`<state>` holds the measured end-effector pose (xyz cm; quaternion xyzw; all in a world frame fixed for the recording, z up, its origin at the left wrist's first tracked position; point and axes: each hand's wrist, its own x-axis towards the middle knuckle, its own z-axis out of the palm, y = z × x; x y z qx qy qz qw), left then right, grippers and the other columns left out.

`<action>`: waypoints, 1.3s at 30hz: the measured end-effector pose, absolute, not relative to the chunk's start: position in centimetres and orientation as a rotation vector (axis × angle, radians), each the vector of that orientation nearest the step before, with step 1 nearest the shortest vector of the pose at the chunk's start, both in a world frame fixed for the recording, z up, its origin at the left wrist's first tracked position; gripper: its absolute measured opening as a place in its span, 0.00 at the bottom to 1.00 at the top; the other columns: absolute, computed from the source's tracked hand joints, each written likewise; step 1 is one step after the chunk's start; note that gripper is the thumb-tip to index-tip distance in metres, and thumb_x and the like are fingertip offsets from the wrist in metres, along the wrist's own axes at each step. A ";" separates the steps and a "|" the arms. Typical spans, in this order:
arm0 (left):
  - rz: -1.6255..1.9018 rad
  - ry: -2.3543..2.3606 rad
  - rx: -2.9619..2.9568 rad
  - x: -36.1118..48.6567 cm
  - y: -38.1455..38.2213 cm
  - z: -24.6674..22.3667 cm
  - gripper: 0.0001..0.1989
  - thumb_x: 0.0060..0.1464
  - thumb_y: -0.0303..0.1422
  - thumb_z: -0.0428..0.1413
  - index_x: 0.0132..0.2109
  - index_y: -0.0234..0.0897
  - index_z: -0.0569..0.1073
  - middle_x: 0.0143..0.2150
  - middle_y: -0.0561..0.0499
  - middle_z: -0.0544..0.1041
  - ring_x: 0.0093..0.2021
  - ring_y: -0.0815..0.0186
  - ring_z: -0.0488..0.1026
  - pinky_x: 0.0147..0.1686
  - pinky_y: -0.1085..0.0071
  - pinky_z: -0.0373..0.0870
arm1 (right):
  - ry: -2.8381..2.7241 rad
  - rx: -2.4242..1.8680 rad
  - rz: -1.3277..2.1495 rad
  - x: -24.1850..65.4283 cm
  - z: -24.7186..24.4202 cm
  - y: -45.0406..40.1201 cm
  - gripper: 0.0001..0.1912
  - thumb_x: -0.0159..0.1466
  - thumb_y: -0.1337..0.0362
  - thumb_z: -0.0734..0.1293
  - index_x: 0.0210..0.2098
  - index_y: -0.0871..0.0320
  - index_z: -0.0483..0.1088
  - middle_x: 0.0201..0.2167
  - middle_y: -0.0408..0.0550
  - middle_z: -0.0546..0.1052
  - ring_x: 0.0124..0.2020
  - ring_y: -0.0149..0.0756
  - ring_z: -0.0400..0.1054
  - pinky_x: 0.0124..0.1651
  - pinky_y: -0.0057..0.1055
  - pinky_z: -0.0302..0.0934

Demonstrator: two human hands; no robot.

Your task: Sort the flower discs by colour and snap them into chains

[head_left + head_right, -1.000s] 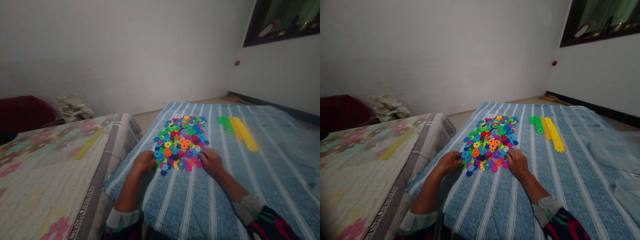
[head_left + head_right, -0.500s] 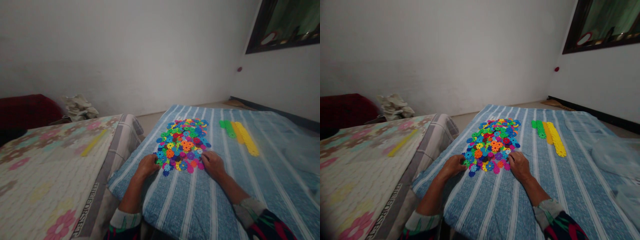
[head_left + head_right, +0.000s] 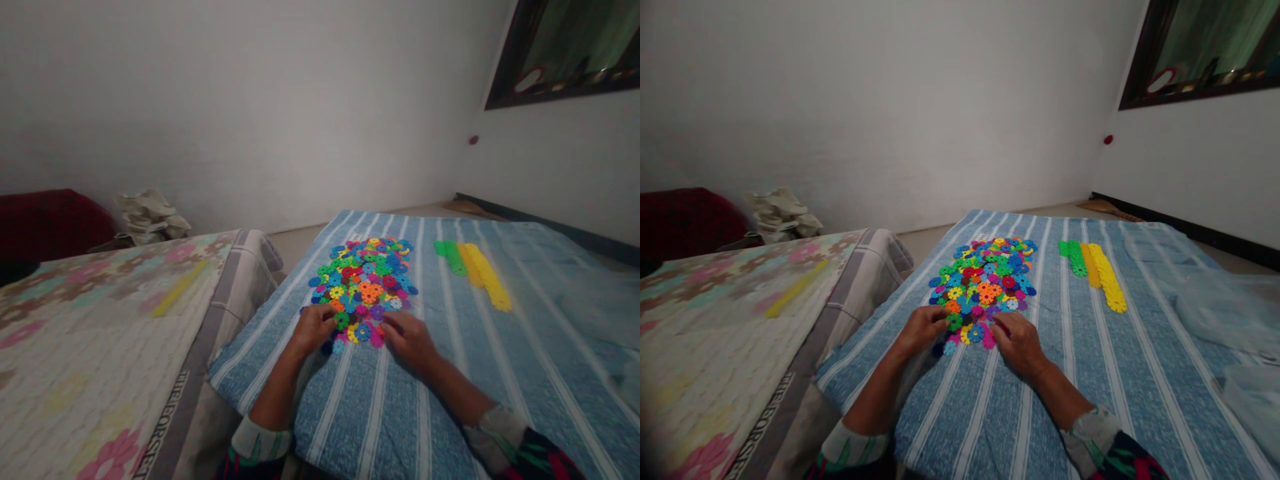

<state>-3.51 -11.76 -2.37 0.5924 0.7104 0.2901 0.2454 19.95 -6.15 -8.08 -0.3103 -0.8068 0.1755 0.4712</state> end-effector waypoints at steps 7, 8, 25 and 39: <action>0.783 1.623 1.821 2.1 -10.1 -2.0 0.11 0.50 0.28 0.51 0.35 0.34 0.79 0.33 0.51 0.79 0.35 0.65 0.73 0.38 0.72 0.68 | -1.849 -0.822 0.813 18.8 -7.5 -7.2 0.16 0.60 0.62 0.65 0.47 0.57 0.74 0.35 0.48 0.81 0.34 0.37 0.74 0.40 0.32 0.68; 0.764 1.604 1.859 2.7 -10.0 -1.7 0.11 0.50 0.28 0.51 0.36 0.35 0.79 0.34 0.51 0.79 0.37 0.65 0.74 0.40 0.72 0.68 | -1.825 -0.832 0.841 18.9 -7.4 -7.1 0.14 0.60 0.62 0.65 0.44 0.56 0.75 0.34 0.47 0.81 0.33 0.36 0.74 0.39 0.32 0.67; 0.135 2.313 2.130 0.3 -9.0 -3.0 0.27 0.60 0.46 0.50 0.61 0.38 0.64 0.67 0.35 0.59 0.67 0.47 0.55 0.60 0.47 0.53 | -1.554 -1.091 0.827 20.1 -7.6 -4.8 0.12 0.57 0.58 0.65 0.33 0.59 0.75 0.17 0.37 0.67 0.18 0.28 0.58 0.24 0.25 0.54; 0.272 2.056 2.297 0.8 -9.0 -2.2 0.17 0.63 0.33 0.45 0.54 0.39 0.71 0.60 0.43 0.70 0.60 0.58 0.65 0.59 0.61 0.61 | -1.604 -1.083 0.811 20.3 -7.6 -4.9 0.11 0.58 0.59 0.65 0.33 0.59 0.76 0.18 0.39 0.68 0.19 0.29 0.60 0.25 0.26 0.55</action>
